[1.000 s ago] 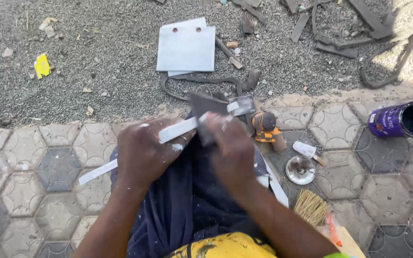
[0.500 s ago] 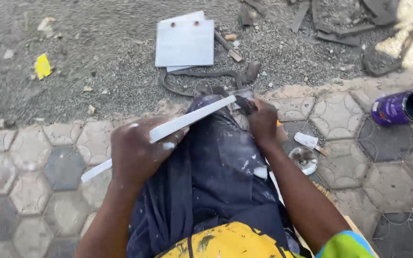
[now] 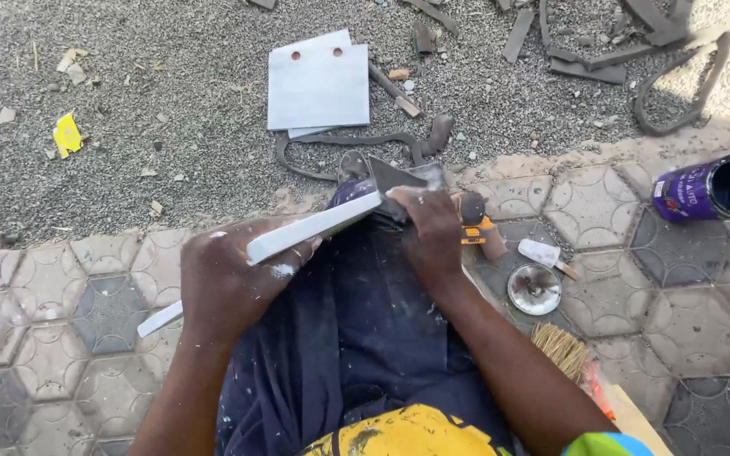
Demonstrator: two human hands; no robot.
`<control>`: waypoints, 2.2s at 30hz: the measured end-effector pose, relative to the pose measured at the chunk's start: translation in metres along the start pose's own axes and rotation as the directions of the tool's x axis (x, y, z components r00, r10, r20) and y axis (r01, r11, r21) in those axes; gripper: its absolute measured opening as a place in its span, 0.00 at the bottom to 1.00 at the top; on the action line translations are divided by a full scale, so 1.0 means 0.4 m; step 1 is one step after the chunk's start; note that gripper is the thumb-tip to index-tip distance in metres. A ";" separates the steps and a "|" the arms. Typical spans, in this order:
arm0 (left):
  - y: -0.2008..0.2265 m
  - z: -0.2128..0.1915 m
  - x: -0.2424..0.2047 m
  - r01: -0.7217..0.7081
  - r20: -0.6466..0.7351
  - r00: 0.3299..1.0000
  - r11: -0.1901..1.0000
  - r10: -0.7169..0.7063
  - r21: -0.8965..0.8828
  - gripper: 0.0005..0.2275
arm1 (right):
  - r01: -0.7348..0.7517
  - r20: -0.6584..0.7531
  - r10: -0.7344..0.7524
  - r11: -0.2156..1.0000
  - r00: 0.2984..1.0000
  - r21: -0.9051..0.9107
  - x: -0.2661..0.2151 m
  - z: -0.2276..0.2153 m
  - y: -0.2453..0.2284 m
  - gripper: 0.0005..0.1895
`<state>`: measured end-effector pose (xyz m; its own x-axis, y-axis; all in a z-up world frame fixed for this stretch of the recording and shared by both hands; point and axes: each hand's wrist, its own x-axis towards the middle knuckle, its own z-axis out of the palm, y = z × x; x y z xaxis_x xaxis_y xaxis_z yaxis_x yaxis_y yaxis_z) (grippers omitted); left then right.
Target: Sanding the edges and surfaces of white furniture panels using a sanding block to prepare them for finishing.
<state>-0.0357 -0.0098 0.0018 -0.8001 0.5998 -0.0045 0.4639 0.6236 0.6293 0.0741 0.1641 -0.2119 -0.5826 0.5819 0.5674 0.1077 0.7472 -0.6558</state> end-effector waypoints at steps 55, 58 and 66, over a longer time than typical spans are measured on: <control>0.031 0.040 0.002 -0.027 -0.028 0.999 0.998 0.028 0.048 0.13 | -0.246 0.130 0.246 0.969 0.961 -0.015 0.002 -0.065 -0.005 0.15; -0.021 0.059 -0.003 -0.006 0.010 1.000 0.997 0.006 0.078 0.12 | 0.008 0.118 -0.026 0.989 0.993 0.148 0.067 -0.158 -0.315 0.19; 0.019 0.015 0.016 -0.029 0.013 1.000 0.996 0.028 0.086 0.12 | -0.351 0.334 0.343 0.936 0.878 -0.038 -0.025 -0.017 0.140 0.18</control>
<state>-0.0351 0.0021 0.0018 -0.7820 0.6233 0.0029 0.5176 0.6468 0.5602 0.0913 0.2023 -0.2511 -0.7436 0.6599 0.1073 0.3354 0.5070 -0.7940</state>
